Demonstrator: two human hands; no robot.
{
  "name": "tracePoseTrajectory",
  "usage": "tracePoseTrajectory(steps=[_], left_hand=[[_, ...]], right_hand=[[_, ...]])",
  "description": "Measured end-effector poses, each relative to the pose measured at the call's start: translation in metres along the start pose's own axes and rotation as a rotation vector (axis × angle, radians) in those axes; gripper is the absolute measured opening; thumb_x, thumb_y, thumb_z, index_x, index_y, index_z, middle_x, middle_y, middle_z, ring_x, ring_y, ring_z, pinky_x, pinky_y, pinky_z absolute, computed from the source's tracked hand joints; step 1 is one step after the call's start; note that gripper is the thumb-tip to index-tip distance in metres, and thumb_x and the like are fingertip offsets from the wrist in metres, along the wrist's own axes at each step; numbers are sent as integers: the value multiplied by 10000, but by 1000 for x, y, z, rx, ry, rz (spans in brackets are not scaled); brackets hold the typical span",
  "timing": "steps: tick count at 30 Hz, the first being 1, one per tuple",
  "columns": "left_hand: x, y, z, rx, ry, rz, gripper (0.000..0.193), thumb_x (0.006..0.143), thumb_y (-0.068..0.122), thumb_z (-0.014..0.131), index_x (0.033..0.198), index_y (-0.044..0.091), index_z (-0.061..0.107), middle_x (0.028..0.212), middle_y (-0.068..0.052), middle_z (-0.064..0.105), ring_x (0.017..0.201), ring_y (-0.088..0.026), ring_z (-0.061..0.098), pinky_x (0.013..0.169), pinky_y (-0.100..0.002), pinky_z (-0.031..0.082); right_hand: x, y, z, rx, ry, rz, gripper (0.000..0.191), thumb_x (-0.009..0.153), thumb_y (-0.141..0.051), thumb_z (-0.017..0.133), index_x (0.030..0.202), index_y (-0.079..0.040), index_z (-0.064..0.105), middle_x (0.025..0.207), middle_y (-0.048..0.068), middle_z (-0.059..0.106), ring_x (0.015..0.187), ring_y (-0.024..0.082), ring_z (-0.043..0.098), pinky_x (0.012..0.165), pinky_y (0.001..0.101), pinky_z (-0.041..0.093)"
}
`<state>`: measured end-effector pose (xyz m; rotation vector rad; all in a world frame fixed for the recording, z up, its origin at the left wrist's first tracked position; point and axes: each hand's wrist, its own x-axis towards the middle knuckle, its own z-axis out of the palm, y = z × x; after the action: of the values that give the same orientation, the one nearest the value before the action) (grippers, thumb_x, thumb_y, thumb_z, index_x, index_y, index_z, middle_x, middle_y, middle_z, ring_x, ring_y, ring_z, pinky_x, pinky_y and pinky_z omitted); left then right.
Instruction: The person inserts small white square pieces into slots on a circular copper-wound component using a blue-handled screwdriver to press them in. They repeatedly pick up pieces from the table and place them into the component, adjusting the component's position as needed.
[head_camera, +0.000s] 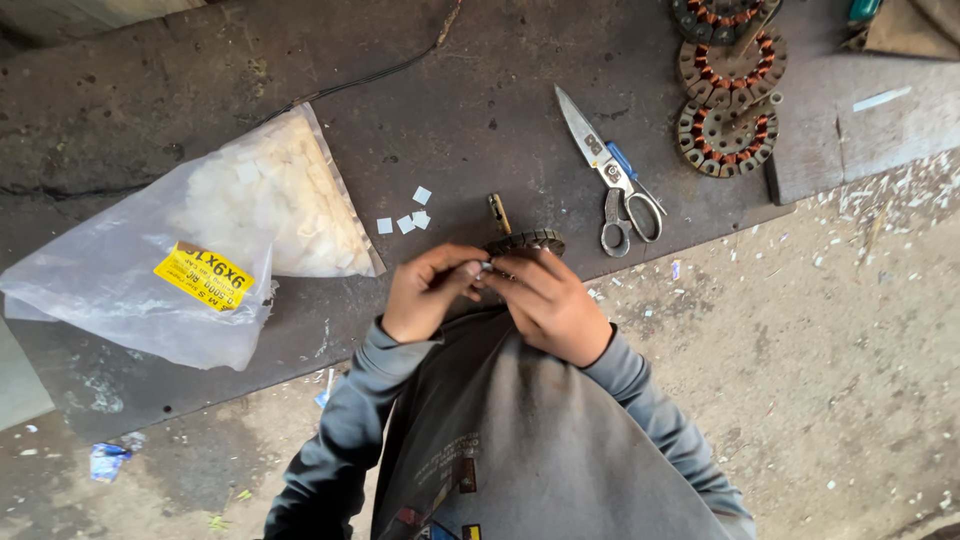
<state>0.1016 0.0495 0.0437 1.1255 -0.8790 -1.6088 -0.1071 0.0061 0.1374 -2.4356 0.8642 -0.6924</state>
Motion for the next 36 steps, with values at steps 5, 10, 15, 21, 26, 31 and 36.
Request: tracePoseTrajectory(steps=[5, 10, 15, 21, 26, 31, 36], left_hand=[[-9, 14, 20, -99, -63, -44, 187, 1021, 70, 646, 1170, -12, 724, 1031, -96, 749, 860, -125, 717, 722, -271, 618], [-13, 21, 21, 553, 255, 324, 384, 906, 192, 756, 1231, 2, 680, 1051, -174, 730, 943, -223, 689, 812, -336, 559], [18, -5, 21, 392, 54, 287, 469, 911, 234, 786, 1301, 24, 631, 1164, -159, 725, 1075, -207, 707, 922, -338, 543], [36, -34, 25, 210, -84, 195, 416, 940, 253, 774, 1257, 10, 658, 1110, -117, 698, 1026, -195, 673, 927, -323, 527], [43, -35, 37, 273, -50, 307, 426, 929, 262, 786, 1240, 3, 654, 1108, -122, 665, 1027, -228, 650, 929, -347, 510], [43, -35, 50, 374, 62, 331, 427, 893, 276, 811, 1189, 9, 659, 1079, -147, 652, 957, -287, 672, 868, -376, 532], [46, -28, 50, 470, 64, 345, 391, 878, 232, 816, 1155, 3, 663, 1076, -167, 644, 950, -337, 668, 837, -391, 531]], right_hand=[[-3, 3, 1, 0, -12, -125, 347, 792, 44, 689, 1138, 10, 694, 1150, 157, 673, 965, 343, 655, 828, 408, 572], [-12, 5, 8, 71, 187, 237, 145, 889, 48, 714, 1025, 7, 685, 1039, 158, 704, 936, 318, 687, 809, 368, 555], [-10, 15, 11, 87, 249, 416, 117, 887, 55, 717, 989, 2, 695, 963, 134, 719, 834, 262, 725, 746, 321, 558], [-7, 23, 10, 97, 240, 398, 165, 878, 84, 699, 1031, 23, 701, 989, 139, 721, 836, 237, 734, 746, 297, 568], [-8, 27, 1, 240, 285, 518, 64, 931, 66, 692, 991, 50, 674, 1005, 141, 721, 852, 188, 753, 753, 278, 604], [-4, -21, -46, 622, 314, 553, 109, 977, 16, 697, 1053, 57, 630, 988, 163, 707, 866, 190, 707, 773, 301, 585], [-7, -79, -127, 784, 383, -16, 109, 976, 4, 714, 1053, 51, 654, 966, 147, 696, 845, 178, 682, 754, 290, 552]])
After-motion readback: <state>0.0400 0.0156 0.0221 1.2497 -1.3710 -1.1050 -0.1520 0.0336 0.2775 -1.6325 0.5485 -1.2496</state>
